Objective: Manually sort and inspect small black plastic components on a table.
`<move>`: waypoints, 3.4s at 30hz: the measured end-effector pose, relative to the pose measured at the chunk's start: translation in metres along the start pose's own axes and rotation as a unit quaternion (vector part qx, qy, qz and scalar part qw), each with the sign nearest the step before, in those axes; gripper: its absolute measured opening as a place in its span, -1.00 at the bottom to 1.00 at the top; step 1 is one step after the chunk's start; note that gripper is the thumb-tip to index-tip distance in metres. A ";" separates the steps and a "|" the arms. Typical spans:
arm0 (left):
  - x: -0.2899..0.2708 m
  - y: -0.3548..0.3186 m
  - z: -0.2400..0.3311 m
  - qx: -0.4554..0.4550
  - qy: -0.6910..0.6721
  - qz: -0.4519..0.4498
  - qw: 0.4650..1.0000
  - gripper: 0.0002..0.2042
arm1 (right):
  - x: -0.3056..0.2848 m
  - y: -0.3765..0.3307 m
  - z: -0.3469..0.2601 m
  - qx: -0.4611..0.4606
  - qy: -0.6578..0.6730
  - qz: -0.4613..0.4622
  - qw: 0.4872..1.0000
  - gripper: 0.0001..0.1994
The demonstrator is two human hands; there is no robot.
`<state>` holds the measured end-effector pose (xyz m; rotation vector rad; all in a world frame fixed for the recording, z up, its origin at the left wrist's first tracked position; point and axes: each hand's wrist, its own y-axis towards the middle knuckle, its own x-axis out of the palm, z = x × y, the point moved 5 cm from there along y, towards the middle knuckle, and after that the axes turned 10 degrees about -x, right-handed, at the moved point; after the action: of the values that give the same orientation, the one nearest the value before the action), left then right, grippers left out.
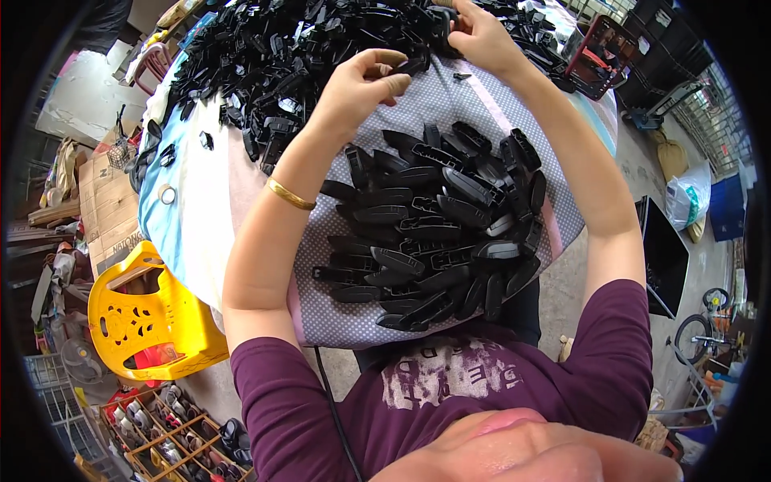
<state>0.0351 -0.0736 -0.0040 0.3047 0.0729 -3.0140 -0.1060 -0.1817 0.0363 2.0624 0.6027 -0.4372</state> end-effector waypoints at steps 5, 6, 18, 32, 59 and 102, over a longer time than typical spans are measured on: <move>0.005 0.000 0.003 0.000 -0.064 0.010 0.998 -0.65 | 0.011 -0.028 0.014 0.176 0.349 -0.026 0.920 -0.72; 0.006 0.000 0.002 -0.001 -0.063 0.009 0.998 -0.65 | 0.017 -0.032 0.006 0.198 0.449 -0.010 0.871 -0.73; 0.006 -0.005 0.007 0.078 -0.272 0.011 0.959 -0.66 | 0.024 -0.048 -0.018 0.181 0.394 -0.029 0.901 -0.73; 0.012 -0.007 0.007 0.064 -0.250 0.057 0.964 -0.67 | 0.030 -0.048 -0.025 0.009 0.120 0.023 0.993 -0.79; 0.050 -0.045 0.051 0.154 0.290 -0.082 0.941 -0.59 | -0.007 -0.008 0.044 0.031 0.029 -0.030 0.999 -0.75; 0.009 0.004 -0.008 -0.025 -0.245 0.041 0.968 -0.68 | 0.024 -0.044 -0.023 0.022 0.173 -0.009 0.985 -0.69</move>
<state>0.0285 -0.0784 -0.0135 -0.4334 0.0885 -2.9026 -0.1101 -0.1359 0.0060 2.1942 0.8233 -0.1016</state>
